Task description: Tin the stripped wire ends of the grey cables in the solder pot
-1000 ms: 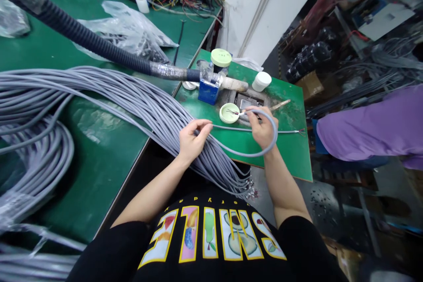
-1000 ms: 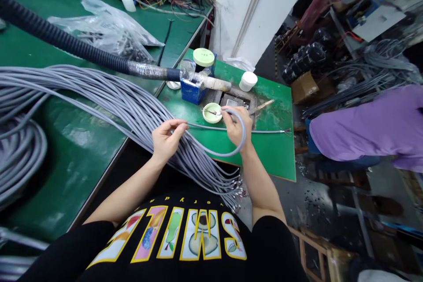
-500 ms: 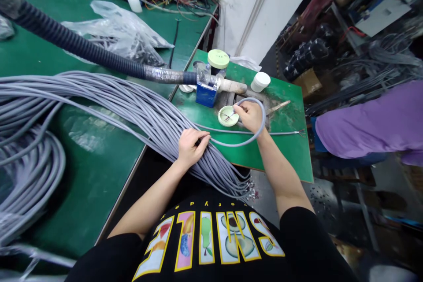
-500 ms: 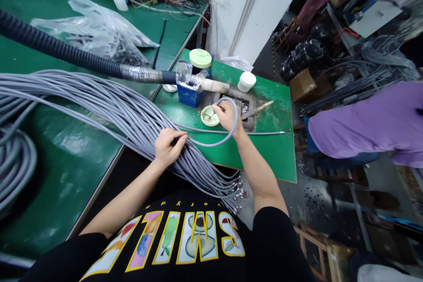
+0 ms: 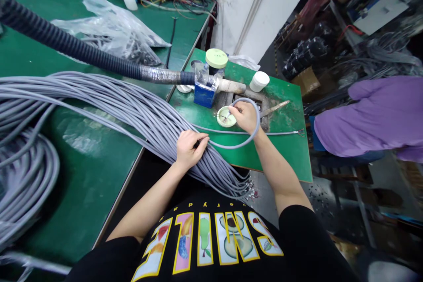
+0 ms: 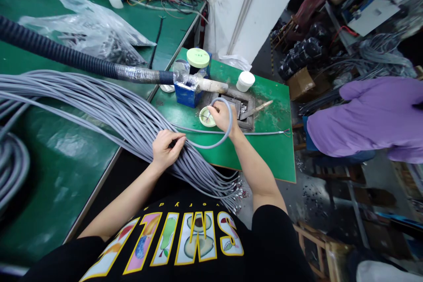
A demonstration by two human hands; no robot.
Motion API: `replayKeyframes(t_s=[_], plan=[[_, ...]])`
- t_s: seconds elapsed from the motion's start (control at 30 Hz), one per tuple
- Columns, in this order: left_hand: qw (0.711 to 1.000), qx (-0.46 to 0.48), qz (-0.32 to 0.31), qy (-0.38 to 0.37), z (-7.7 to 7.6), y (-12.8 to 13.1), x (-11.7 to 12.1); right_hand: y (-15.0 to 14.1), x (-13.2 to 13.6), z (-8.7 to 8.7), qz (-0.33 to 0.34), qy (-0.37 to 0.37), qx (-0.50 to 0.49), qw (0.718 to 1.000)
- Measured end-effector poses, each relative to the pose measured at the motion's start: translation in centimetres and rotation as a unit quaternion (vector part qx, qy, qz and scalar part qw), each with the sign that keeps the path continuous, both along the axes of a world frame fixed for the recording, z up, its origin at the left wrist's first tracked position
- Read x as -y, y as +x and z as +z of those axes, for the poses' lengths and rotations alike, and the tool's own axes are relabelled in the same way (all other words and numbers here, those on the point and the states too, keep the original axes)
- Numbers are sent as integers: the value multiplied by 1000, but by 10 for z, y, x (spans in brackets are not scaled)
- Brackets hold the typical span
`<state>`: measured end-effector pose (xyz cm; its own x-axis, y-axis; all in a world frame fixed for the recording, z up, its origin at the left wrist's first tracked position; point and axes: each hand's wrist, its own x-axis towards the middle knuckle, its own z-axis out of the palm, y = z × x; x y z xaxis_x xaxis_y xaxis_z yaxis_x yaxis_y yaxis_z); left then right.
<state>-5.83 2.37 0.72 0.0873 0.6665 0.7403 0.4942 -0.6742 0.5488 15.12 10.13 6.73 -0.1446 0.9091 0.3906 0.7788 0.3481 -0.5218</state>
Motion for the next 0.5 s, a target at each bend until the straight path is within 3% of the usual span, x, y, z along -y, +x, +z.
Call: replayKeyframes(t_s=[0.23,0.4,0.5], plan=[[1000,2,-2,3,1,0,0,4,3,10,-15,7,-5,1000],[1000,1,-4,3,1,0,0,28,1,29,-73,53,-35,995],[1000,2,-1,2,-1,-1,-1,48,-10,29,-113,70,-35,991]])
